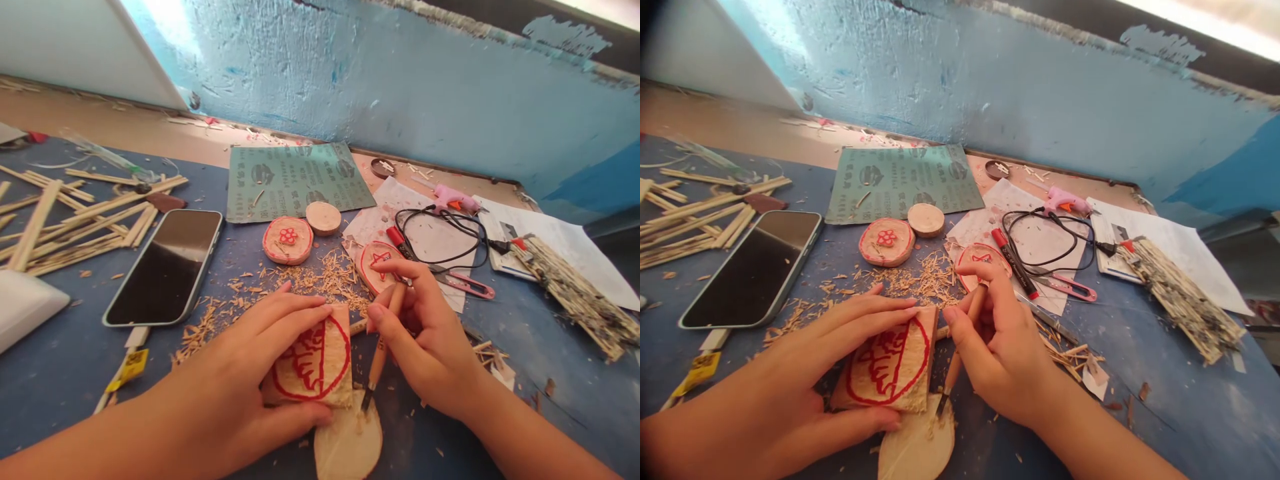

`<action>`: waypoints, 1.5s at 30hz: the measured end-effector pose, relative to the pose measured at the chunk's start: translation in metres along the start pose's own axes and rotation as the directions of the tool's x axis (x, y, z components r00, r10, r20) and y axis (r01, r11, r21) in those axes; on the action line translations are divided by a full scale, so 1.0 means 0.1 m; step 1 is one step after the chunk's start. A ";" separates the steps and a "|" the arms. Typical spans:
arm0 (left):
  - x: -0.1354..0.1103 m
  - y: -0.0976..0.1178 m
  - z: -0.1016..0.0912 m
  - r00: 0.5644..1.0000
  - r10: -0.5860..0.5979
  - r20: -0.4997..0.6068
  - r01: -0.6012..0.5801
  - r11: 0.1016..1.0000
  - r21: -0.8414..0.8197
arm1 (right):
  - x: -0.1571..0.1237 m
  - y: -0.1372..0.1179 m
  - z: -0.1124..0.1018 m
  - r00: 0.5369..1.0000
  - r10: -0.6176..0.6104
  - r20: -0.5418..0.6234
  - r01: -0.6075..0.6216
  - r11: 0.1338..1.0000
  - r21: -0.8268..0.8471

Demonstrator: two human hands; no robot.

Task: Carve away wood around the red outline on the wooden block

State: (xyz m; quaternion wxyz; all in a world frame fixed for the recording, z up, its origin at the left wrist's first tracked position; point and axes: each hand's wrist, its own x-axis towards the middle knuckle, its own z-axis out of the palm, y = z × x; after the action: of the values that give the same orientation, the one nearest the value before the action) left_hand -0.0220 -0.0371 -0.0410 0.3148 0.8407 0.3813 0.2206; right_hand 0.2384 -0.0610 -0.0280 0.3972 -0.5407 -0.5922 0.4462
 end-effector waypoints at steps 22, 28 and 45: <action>0.07 0.07 -0.17 0.961 0.040 -0.274 -0.004 0.992 0.130 | -0.16 -0.07 0.10 0.981 0.069 0.181 -0.088 0.991 0.098; 0.07 0.09 -0.18 0.961 0.103 -0.256 -0.063 0.985 0.161 | -0.17 -0.08 0.09 0.981 0.043 0.191 -0.057 0.996 0.067; 0.03 0.10 -0.12 0.995 -0.047 -0.090 0.053 0.996 0.065 | -0.21 -0.21 0.12 0.978 -0.132 0.164 0.137 0.990 -0.023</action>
State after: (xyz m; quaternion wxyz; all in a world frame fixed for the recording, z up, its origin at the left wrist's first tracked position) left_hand -0.0224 -0.0358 -0.0250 0.2744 0.8304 0.4232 0.2368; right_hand 0.2226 -0.0830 -0.0110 0.3677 -0.4682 -0.6653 0.4506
